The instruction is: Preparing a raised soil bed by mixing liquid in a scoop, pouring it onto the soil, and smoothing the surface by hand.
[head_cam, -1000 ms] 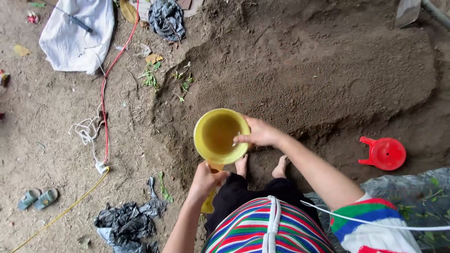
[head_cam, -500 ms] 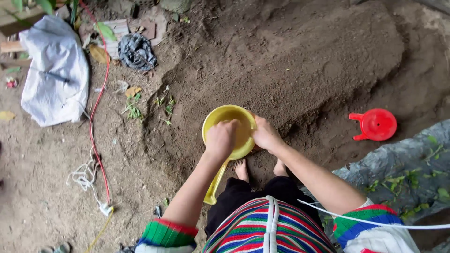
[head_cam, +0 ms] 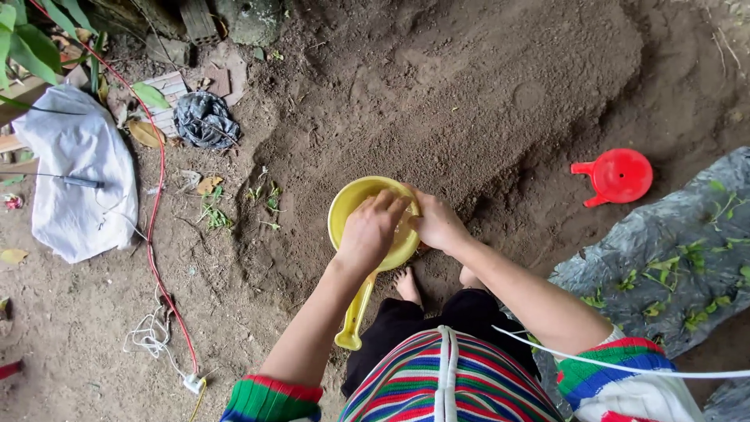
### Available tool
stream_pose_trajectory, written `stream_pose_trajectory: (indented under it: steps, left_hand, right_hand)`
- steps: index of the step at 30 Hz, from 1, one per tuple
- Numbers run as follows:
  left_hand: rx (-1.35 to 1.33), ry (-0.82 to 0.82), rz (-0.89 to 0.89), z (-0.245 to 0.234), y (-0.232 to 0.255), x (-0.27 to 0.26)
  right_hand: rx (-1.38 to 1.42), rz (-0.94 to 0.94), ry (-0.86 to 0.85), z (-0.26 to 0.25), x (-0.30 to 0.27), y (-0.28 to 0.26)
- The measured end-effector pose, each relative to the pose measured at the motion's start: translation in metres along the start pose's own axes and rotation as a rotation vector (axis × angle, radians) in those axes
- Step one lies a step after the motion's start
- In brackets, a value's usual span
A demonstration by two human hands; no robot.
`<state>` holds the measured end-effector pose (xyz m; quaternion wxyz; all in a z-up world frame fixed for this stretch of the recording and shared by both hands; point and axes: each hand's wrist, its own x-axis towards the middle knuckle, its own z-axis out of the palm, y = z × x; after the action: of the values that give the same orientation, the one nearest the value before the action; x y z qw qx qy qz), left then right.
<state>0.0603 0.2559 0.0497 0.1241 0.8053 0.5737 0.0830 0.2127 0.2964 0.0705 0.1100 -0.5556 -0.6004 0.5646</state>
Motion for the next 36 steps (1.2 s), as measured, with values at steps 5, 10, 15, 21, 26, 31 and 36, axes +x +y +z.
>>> stream_pose_trajectory:
  steps: [5,10,15,21,26,31,36]
  left_hand:
    - [-0.385,0.469,0.06,-0.076,0.007,-0.012]
    - [-0.092,0.418,-0.751,-0.093,-0.078,-0.065]
    - [-0.215,0.176,-0.808,-0.047,-0.074,-0.129]
    - [-1.7,-0.25,-0.693,0.019,0.0,-0.135]
    - [-1.861,0.053,-0.833,0.03,0.016,-0.124]
    - [-1.763,0.188,-0.86,0.037,0.034,-0.099]
    - [-1.725,0.346,-0.93,0.033,0.064,-0.055]
  right_hand:
    - [0.034,0.12,0.016,-0.002,0.005,-0.002]
    - [0.029,0.121,0.024,-0.011,-0.013,-0.033]
    - [0.045,0.109,0.042,-0.011,-0.013,-0.029]
    - [0.039,0.07,0.0,-0.009,-0.004,-0.023]
    - [-0.095,-0.006,-0.103,-0.019,0.015,-0.031]
    - [-0.552,-0.748,0.066,-0.028,0.028,-0.061]
    - [-0.819,-0.939,-0.29,0.003,0.108,0.013]
